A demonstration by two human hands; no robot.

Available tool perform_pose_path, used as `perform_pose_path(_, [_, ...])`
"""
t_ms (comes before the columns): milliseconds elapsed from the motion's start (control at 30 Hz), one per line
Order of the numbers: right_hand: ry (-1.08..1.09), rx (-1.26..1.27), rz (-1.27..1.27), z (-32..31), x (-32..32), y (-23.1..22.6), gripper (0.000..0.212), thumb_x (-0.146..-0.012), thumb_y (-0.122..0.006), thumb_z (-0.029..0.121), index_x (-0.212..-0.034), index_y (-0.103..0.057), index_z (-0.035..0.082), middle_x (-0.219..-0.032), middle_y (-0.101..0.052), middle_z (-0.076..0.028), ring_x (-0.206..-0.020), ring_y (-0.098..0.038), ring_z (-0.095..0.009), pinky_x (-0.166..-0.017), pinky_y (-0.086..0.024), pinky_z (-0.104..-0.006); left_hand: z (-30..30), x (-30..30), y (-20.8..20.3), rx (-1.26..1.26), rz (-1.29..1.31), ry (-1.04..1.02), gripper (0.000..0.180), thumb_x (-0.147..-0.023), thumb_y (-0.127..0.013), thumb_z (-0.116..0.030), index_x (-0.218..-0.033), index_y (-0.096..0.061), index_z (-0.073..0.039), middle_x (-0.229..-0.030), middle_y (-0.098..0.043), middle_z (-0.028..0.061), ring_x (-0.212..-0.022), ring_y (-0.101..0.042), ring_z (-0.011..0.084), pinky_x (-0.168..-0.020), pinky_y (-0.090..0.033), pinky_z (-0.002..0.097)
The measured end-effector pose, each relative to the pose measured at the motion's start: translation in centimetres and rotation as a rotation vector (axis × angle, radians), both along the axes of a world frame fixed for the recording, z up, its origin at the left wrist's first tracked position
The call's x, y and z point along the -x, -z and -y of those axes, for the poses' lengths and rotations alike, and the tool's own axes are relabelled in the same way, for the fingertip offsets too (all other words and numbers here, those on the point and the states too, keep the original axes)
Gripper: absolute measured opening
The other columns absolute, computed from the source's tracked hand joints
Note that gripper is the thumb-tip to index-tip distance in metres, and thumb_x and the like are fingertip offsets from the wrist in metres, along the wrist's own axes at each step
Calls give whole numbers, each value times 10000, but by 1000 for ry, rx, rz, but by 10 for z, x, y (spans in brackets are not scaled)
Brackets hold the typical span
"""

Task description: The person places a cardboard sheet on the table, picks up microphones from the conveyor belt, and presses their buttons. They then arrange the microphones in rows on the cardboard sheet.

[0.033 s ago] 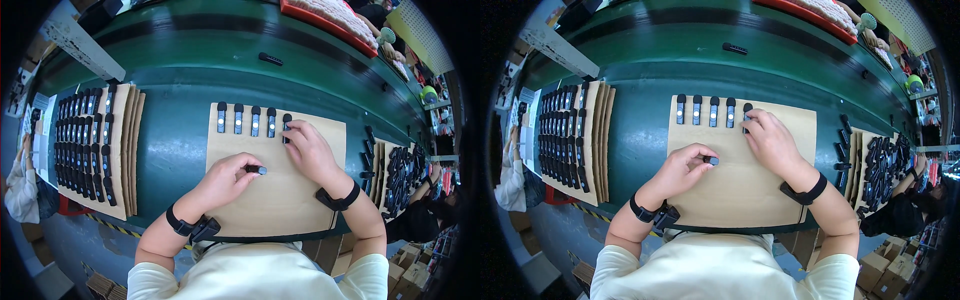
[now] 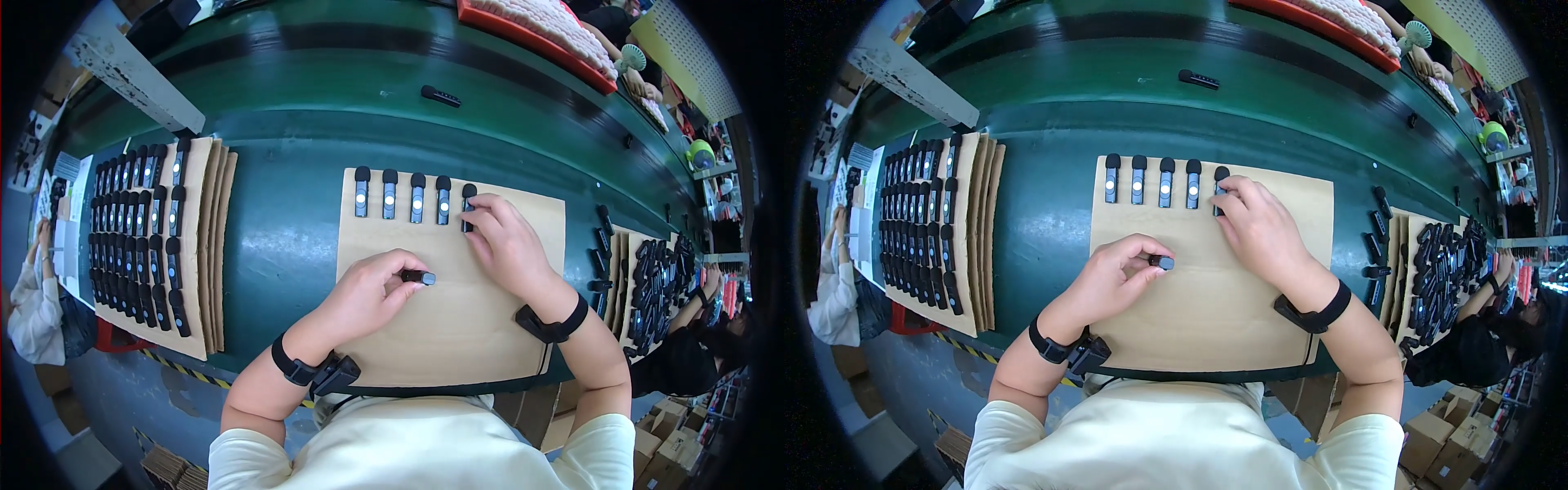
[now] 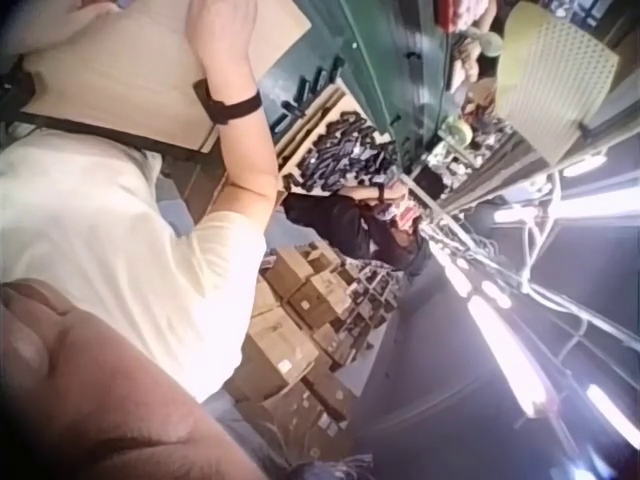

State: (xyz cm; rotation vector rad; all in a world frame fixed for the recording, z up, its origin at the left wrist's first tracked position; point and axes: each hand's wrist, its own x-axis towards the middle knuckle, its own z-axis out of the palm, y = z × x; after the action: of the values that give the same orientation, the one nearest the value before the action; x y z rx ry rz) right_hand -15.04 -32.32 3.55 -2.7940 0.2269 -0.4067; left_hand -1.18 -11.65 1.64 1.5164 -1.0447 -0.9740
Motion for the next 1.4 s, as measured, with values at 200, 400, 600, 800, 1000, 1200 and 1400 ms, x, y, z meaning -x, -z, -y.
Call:
perform_pose_path(200, [24,-31,1,-4,1,-10,337,-740,-739,27,-1058,-631,43,-1154,-579,-133,-981,-616,-305,-809,-525,-390,0,-1,-1,9,11,8,228,-875,-617,64,-1097,-610,12,-1087,-669,107,-984,-670,170,-849,-563,291])
perform_pose_path(400, [-195,-262,64,-42,2,-19,371,-735,-764,49,-1080,-629,43,-1112,-596,-136,-941,-627,-301,-807,-529,-382,-1,1,3,55,-5,-13,228,-877,-631,51,-1100,-610,12,-1097,-669,115,-996,-668,174,-848,-565,296])
perform_pose_path(600, [-203,-364,66,-46,5,-8,346,-742,-754,32,-1062,-623,17,-1054,-629,-138,-921,-634,-288,-814,-530,-348,0,2,5,64,22,-14,271,-860,-670,-8,-1121,-597,3,-1069,-658,140,-934,-692,247,-816,-588,334])
perform_pose_path(800, [-20,-640,53,-23,17,-24,274,-780,-666,-41,-1043,-602,1,-1078,-655,-135,-920,-650,-251,-821,-525,-312,-1,-1,0,58,154,54,408,-805,-737,-7,-1191,-605,-27,-1227,-629,115,-1099,-626,234,-864,-564,334])
perform_pose_path(1000, [30,-232,164,21,28,-14,281,-762,-675,-40,-1024,-579,-2,-1103,-641,-150,-953,-645,-283,-824,-528,-341,-2,-4,-2,66,301,158,479,-736,-779,-36,-1187,-618,-42,-1309,-598,94,-1185,-552,291,-968,-496,375])
perform_pose_path(1200, [-78,13,-59,14,37,-15,293,-735,-698,-23,-998,-570,5,-1156,-586,-158,-988,-612,-345,-829,-521,-393,-3,-4,-5,73,394,264,471,-685,-802,-64,-1130,-653,-31,-1393,-545,84,-1226,-494,310,-1047,-415,391])
perform_pose_path(1400, [-33,19,-67,20,30,-11,289,-742,-708,-6,-995,-570,16,-1167,-569,-148,-991,-607,-343,-834,-516,-396,-5,-5,-3,83,427,295,419,-694,-800,-82,-1086,-672,-7,-1407,-526,92,-1227,-482,310,-1036,-427,386])
